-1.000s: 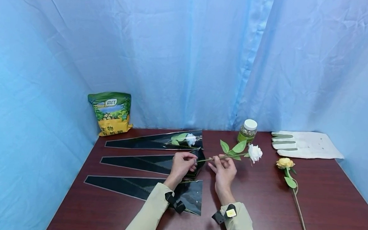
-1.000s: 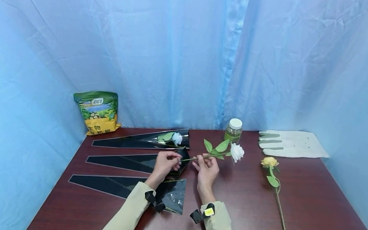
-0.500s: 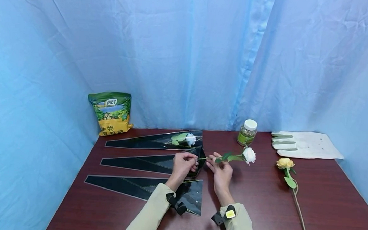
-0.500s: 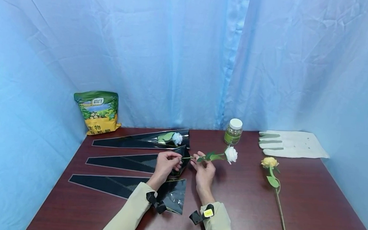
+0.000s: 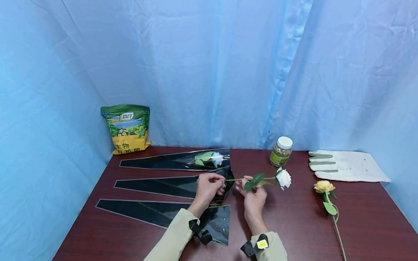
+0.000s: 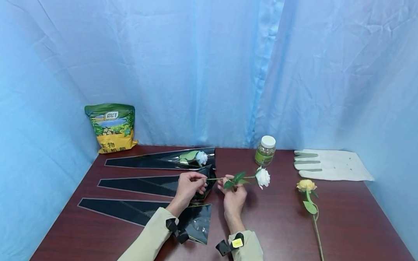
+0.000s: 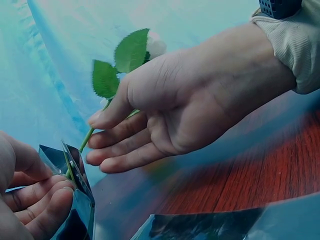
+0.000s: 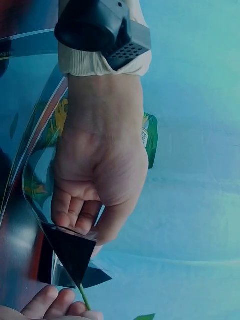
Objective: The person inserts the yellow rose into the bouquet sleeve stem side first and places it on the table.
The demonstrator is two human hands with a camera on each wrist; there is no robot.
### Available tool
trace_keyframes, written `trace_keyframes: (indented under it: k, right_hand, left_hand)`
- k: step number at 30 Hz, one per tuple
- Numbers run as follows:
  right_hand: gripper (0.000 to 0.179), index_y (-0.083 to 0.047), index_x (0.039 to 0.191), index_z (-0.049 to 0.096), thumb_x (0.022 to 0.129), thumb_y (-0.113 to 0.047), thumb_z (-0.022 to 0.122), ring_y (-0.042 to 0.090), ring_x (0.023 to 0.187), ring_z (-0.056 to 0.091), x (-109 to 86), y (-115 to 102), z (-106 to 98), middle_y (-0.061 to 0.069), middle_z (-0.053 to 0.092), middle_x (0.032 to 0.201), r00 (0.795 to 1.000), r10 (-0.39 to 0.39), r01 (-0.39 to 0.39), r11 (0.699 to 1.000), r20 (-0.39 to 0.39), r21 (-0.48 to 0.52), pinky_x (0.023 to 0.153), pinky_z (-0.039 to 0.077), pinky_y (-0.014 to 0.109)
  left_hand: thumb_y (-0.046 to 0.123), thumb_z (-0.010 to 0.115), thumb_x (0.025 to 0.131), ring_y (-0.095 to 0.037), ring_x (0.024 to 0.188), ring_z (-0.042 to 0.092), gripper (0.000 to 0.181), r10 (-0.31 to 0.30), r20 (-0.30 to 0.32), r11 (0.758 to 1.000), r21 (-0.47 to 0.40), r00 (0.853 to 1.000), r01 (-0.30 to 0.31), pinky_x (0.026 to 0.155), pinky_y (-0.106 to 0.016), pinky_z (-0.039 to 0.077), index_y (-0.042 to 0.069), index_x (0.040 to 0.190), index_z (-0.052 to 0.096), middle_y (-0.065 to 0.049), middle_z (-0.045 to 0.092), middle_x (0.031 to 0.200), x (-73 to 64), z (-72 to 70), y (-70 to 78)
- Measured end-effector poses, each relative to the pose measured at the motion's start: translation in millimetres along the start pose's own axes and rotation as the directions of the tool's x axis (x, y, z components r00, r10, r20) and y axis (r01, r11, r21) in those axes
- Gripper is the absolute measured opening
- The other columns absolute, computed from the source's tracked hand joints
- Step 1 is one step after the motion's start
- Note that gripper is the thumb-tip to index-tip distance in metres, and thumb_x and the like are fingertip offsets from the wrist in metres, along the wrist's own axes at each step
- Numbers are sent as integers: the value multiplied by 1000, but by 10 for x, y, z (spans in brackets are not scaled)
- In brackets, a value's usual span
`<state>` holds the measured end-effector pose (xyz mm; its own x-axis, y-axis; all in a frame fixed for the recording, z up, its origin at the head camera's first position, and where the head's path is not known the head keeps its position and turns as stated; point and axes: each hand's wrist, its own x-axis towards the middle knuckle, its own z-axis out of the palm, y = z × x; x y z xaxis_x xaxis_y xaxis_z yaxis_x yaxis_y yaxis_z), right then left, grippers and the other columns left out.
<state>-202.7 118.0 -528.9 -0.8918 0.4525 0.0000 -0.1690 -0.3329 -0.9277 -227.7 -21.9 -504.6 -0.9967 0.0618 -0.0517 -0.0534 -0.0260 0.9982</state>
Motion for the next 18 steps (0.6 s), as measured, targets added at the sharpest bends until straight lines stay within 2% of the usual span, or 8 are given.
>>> trace_keyframes:
  k: [8,13,18]
  right_hand:
    - [14,9,101,65,91,-1,69,4,71,72,-52,-38,18,-9,72,76,1000,19,-19,1000,6,7,67,61,21]
    - [25,17,108,63,90,1,70,5,70,72,-54,-38,27,-8,73,79,1000,7,-7,1000,8,5,67,61,22]
    - [36,9,123,53,91,4,67,4,71,73,-49,-44,21,-10,75,80,1000,-5,5,1000,18,3,67,62,23]
  left_hand:
    - [-2,66,89,-7,50,61,15,13,25,1000,-14,1000,-13,49,-21,54,-10,99,74,-33,72,83,-15,38,7]
    - [-2,66,88,-7,50,61,15,29,17,1000,-12,999,-29,49,-22,55,-10,98,74,-31,72,82,-41,47,34]
    - [-3,66,87,-7,49,61,15,41,4,999,-23,999,-41,49,-24,56,-11,97,74,-31,72,80,-29,34,39]
